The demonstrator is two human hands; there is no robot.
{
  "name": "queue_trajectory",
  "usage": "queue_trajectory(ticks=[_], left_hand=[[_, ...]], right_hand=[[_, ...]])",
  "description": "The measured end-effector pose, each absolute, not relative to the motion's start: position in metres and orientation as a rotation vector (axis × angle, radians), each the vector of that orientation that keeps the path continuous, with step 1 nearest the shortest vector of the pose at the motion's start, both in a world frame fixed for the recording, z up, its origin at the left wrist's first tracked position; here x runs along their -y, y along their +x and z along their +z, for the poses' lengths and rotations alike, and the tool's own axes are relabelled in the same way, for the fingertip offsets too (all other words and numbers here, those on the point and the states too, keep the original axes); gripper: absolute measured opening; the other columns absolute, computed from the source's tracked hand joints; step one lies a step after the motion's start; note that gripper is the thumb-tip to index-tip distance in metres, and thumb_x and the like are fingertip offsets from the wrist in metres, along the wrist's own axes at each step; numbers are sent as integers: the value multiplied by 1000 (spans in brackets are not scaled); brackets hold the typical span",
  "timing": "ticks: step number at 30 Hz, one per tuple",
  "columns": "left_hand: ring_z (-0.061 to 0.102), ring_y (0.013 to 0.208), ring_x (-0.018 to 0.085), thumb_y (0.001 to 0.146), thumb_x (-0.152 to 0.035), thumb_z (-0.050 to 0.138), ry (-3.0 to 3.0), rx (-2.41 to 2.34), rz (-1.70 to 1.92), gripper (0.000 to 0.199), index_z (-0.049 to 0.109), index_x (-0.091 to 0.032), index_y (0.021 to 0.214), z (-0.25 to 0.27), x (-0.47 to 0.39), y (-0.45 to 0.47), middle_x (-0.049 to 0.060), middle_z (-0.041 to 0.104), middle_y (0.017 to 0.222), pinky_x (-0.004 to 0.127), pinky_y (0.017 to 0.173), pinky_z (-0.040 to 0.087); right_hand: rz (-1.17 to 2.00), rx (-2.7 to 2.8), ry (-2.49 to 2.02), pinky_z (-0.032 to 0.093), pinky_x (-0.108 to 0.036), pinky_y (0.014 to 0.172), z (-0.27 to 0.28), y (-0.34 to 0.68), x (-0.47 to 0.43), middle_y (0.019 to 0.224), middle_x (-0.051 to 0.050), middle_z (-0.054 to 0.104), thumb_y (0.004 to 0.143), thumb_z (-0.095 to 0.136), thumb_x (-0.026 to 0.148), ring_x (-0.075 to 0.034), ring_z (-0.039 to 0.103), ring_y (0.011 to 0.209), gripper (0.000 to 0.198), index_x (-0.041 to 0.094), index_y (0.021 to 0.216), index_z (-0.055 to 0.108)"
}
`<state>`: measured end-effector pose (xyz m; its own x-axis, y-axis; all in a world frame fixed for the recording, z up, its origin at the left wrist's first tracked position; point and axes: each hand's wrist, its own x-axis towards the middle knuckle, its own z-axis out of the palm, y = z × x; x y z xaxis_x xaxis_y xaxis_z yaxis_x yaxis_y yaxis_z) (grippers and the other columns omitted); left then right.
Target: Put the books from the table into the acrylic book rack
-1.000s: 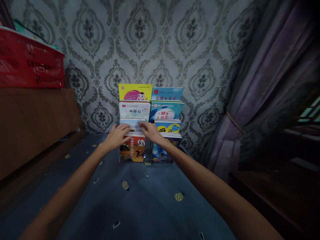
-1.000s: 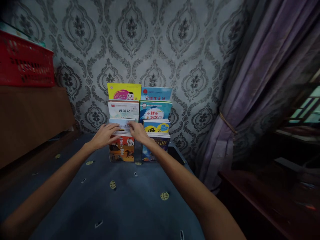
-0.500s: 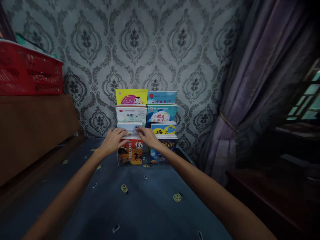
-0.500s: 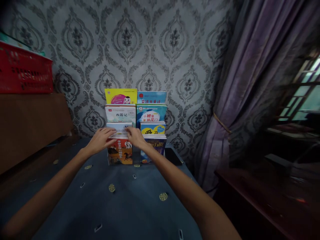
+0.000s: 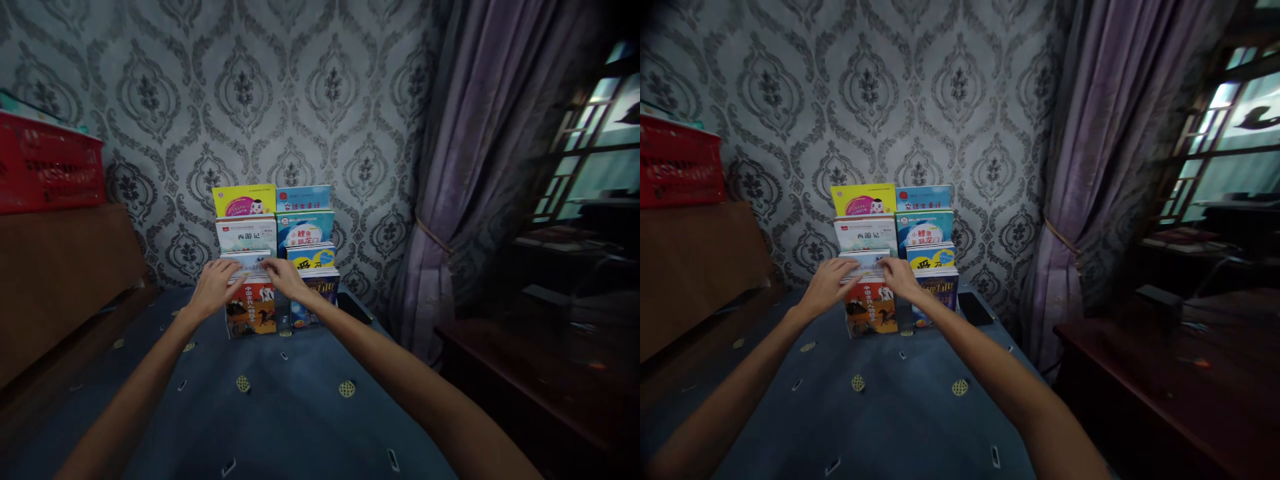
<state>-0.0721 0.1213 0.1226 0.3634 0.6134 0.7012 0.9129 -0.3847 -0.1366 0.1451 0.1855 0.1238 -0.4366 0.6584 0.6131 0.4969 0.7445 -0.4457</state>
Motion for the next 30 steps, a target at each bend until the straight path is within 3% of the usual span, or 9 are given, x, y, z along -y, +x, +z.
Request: queue_trajectory(ticks=[4,7,10,16,22,30], left_hand=[[58,119,29,101,-35,43,-2027,1327,-931,33,66,-20,120,140,-130,-65,13,68,125,47,102,48],[57,120,30,100,-32,43,-1997,1319,-972,33,66,-18,120,152,-140,-57,14,67,125,48,104,47],[57,120,29,100,-30,43,-2028,1278,-917,33,66,-17,120,160,-149,-44,14,67,126,47,104,46],[54,128,28,96,-18,42,-2103,1180,-735,35,65,-20,122,167,-164,-19,12,66,132,48,108,43],[51,135,29,91,-12,43,-2153,1167,-575,40,65,-17,125,170,-183,-12,14,62,140,48,109,42],[46,141,29,93,-13,43,-2099,1196,-435,49,54,-17,141,170,-190,-6,14,54,150,48,107,40]], right_hand=[[212,1917,-846,51,-36,103,131,147,-192,120,-10,75,90,45,7,-22,69,114,38,18,117,70],[155,1840,-836,40,-39,117,139,143,-199,136,-14,66,86,46,5,-23,56,134,42,15,121,67],[160,1840,-847,34,-43,121,145,136,-205,139,-16,63,84,46,5,-24,49,141,44,14,123,66],[187,1864,-821,36,-44,120,151,128,-218,130,-12,68,82,48,7,-25,52,136,46,18,123,66],[234,1865,-792,43,-39,114,155,134,-225,135,-11,66,79,46,6,-22,59,127,54,16,130,59],[80,1920,-793,48,-36,107,167,152,-223,126,-12,69,85,43,8,-23,63,119,45,14,126,61]])
